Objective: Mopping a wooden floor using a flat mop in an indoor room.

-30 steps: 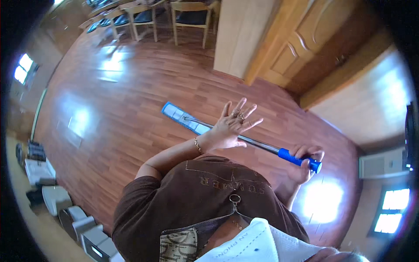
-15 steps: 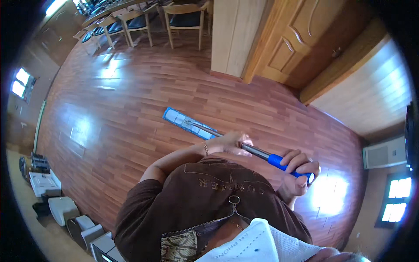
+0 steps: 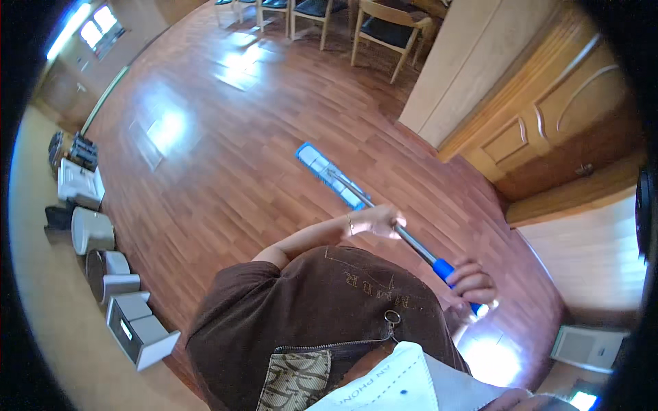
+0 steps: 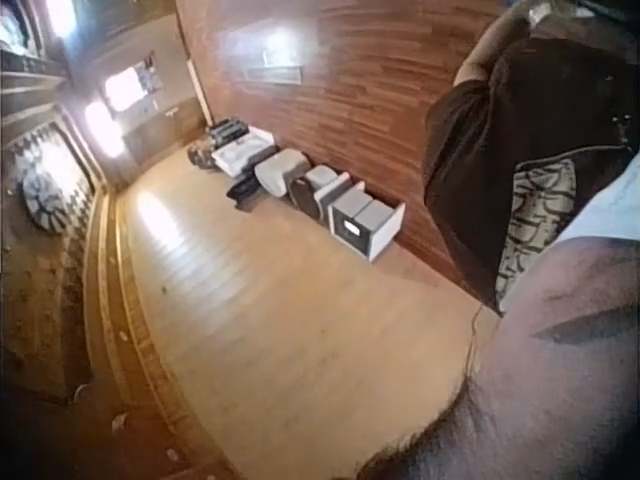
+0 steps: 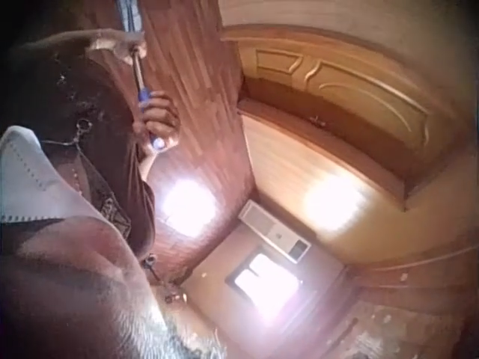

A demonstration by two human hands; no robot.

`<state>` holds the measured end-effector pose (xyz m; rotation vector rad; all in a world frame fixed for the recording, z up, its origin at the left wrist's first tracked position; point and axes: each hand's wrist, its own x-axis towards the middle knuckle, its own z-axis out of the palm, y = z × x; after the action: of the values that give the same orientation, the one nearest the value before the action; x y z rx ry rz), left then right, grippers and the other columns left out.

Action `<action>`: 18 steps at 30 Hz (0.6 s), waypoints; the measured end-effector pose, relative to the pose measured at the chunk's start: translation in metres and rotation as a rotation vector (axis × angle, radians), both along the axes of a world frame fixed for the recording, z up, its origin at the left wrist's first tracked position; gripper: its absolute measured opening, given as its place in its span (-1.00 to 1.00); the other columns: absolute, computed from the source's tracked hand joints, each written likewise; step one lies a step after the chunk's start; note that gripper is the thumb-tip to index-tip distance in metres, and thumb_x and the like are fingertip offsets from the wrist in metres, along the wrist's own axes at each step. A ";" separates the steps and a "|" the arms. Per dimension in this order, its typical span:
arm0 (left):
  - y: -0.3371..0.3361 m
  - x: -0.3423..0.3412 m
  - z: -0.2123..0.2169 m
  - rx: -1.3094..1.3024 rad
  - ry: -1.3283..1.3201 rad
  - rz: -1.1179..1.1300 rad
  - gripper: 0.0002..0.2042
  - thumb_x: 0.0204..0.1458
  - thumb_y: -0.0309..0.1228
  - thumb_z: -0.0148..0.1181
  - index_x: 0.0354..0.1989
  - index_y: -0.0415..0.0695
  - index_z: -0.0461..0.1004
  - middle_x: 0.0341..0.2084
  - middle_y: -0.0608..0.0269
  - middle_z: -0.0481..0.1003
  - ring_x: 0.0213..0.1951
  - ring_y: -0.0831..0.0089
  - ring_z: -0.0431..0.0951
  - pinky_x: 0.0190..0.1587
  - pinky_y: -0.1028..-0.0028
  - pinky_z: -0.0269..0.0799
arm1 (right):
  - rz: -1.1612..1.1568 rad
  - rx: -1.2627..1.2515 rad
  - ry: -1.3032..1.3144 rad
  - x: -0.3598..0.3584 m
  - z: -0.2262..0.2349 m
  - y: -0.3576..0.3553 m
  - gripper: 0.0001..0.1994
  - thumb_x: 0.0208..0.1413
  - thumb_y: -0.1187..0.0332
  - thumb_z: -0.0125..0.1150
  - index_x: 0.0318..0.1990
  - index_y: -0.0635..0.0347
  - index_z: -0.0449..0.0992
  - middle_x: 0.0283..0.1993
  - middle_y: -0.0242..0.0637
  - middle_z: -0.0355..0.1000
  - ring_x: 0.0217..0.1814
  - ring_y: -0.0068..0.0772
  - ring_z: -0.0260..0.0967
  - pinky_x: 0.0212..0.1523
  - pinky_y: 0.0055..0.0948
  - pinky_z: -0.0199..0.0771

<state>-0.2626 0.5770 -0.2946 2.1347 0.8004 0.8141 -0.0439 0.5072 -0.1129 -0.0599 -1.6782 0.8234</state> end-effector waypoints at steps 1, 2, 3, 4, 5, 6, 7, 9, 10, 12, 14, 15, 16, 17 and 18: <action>0.006 -0.008 -0.012 -0.069 0.024 0.058 -0.69 -0.22 -0.35 0.22 -0.72 -0.11 0.15 -0.74 0.13 0.23 -0.64 0.16 0.24 -0.57 0.29 0.13 | -0.026 -0.018 -0.037 -0.010 -0.004 0.004 -0.75 -0.07 0.27 0.36 -0.45 0.12 0.35 -0.56 -0.32 0.42 -0.42 -0.21 0.45 -0.18 -0.07 0.41; 0.009 -0.019 -0.023 -0.011 0.036 0.126 -0.70 -0.22 -0.35 0.21 -0.72 -0.11 0.16 -0.73 0.13 0.24 -0.64 0.17 0.26 -0.57 0.29 0.14 | -0.034 -0.032 -0.083 -0.018 -0.005 0.010 -0.75 -0.10 0.29 0.37 -0.46 0.13 0.37 -0.55 -0.32 0.43 -0.38 -0.18 0.45 -0.15 -0.04 0.38; 0.013 -0.031 -0.043 0.025 0.054 0.213 -0.71 -0.21 -0.35 0.19 -0.72 -0.10 0.17 -0.74 0.12 0.23 -0.64 0.19 0.27 -0.57 0.29 0.15 | 0.019 -0.065 -0.132 -0.018 -0.022 0.018 -0.78 -0.19 0.33 0.39 -0.44 0.12 0.42 -0.52 -0.30 0.45 -0.27 -0.15 0.44 -0.11 0.00 0.33; 0.018 -0.046 -0.050 -0.060 0.127 0.262 -0.77 -0.21 -0.29 0.22 -0.64 -0.14 0.33 -0.70 0.01 0.30 -0.62 0.15 0.30 -0.52 0.29 0.24 | 0.012 -0.110 -0.173 -0.030 -0.025 0.021 -0.80 -0.23 0.36 0.38 -0.46 0.12 0.46 -0.45 -0.25 0.46 -0.20 -0.10 0.42 -0.11 -0.03 0.32; 0.020 -0.062 -0.074 -0.013 0.137 0.328 -0.78 -0.21 -0.29 0.21 -0.64 -0.14 0.33 -0.70 -0.01 0.29 -0.63 0.17 0.26 -0.53 0.28 0.23 | 0.018 -0.213 -0.214 -0.040 -0.033 0.021 -0.81 -0.26 0.38 0.40 -0.47 0.13 0.48 -0.38 -0.19 0.47 -0.14 -0.05 0.41 -0.11 -0.08 0.33; 0.021 -0.076 -0.081 -0.069 0.087 0.358 -0.78 -0.23 -0.30 0.20 -0.66 -0.14 0.32 -0.72 -0.01 0.27 -0.65 0.19 0.24 -0.54 0.28 0.21 | 0.019 -0.156 -0.320 -0.046 -0.038 0.025 -0.80 -0.26 0.43 0.41 -0.44 0.15 0.49 -0.31 -0.15 0.47 -0.09 -0.05 0.40 -0.09 -0.15 0.34; 0.021 -0.094 -0.089 -0.048 0.143 0.396 -0.79 -0.25 -0.31 0.20 -0.68 -0.14 0.32 -0.72 -0.02 0.27 -0.65 0.18 0.24 -0.55 0.28 0.20 | 0.053 -0.217 -0.304 -0.058 -0.052 0.024 -0.80 -0.24 0.48 0.42 -0.43 0.17 0.50 -0.25 -0.15 0.46 -0.07 -0.08 0.40 -0.06 -0.20 0.35; 0.012 -0.127 -0.103 -0.034 0.195 0.505 -0.79 -0.29 -0.33 0.19 -0.71 -0.12 0.28 -0.73 0.02 0.28 -0.63 0.17 0.26 -0.54 0.27 0.20 | 0.149 -0.362 -0.340 -0.084 -0.074 0.020 -0.84 -0.17 0.55 0.37 -0.42 0.25 0.48 -0.21 -0.13 0.46 -0.01 -0.09 0.39 0.04 -0.15 0.33; 0.006 -0.143 -0.113 0.041 0.159 0.530 -0.81 -0.32 -0.36 0.19 -0.73 -0.09 0.27 -0.74 0.04 0.28 -0.63 0.15 0.28 -0.53 0.28 0.21 | 0.199 -0.339 -0.403 -0.095 -0.083 0.022 -0.84 -0.14 0.56 0.36 -0.41 0.27 0.46 -0.20 -0.11 0.46 0.04 -0.11 0.38 0.07 -0.15 0.32; -0.013 -0.171 -0.136 0.082 0.275 0.725 -0.83 -0.35 -0.38 0.20 -0.71 -0.06 0.29 -0.71 0.10 0.34 -0.57 0.13 0.37 -0.51 0.28 0.25 | 0.312 -0.379 -0.399 -0.116 -0.124 0.026 -0.80 -0.11 0.56 0.34 -0.34 0.23 0.42 -0.21 -0.14 0.46 0.08 -0.11 0.37 0.11 -0.15 0.31; -0.039 -0.192 -0.142 0.006 0.227 0.819 -0.84 -0.36 -0.38 0.21 -0.65 -0.03 0.32 -0.63 0.19 0.40 -0.42 0.13 0.44 -0.42 0.24 0.29 | 0.379 -0.276 -0.462 -0.134 -0.127 0.026 -0.78 -0.12 0.58 0.32 -0.33 0.18 0.40 -0.19 -0.20 0.46 0.12 -0.11 0.35 0.12 -0.13 0.30; -0.057 -0.203 -0.140 -0.106 0.319 0.854 -0.84 -0.36 -0.40 0.21 -0.58 0.00 0.34 -0.55 0.25 0.44 -0.28 0.13 0.46 -0.31 0.16 0.30 | 0.450 -0.305 -0.558 -0.138 -0.116 0.022 -0.80 -0.03 0.55 0.29 -0.32 0.17 0.36 -0.18 -0.22 0.43 0.18 -0.07 0.27 0.19 -0.09 0.16; -0.074 -0.207 -0.144 -0.147 0.344 0.925 -0.85 -0.35 -0.42 0.20 -0.57 0.01 0.35 -0.54 0.25 0.45 -0.26 0.13 0.46 -0.28 0.15 0.29 | 0.476 -0.307 -0.564 -0.141 -0.113 0.018 -0.80 -0.03 0.55 0.29 -0.32 0.17 0.36 -0.18 -0.22 0.43 0.18 -0.07 0.27 0.19 -0.09 0.16; -0.084 -0.207 -0.141 -0.184 0.370 0.983 -0.85 -0.35 -0.44 0.20 -0.56 0.02 0.36 -0.52 0.25 0.46 -0.25 0.12 0.45 -0.25 0.14 0.28 | 0.508 -0.316 -0.601 -0.143 -0.111 0.018 -0.81 -0.04 0.51 0.29 -0.33 0.12 0.36 -0.19 -0.28 0.43 0.18 -0.12 0.28 0.24 -0.07 0.07; -0.096 -0.206 -0.138 -0.217 0.397 1.005 -0.87 -0.32 -0.45 0.19 -0.56 0.02 0.38 -0.51 0.25 0.46 -0.25 0.14 0.46 -0.24 0.16 0.28 | 0.542 -0.324 -0.637 -0.143 -0.109 0.018 -0.81 -0.05 0.48 0.30 -0.34 0.07 0.37 -0.19 -0.34 0.44 0.19 -0.17 0.30 0.28 -0.06 -0.01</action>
<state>-0.4685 0.4810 -0.4325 1.6365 2.1415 0.7044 -0.1873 0.5253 -0.2223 -0.1005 -2.1749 1.6075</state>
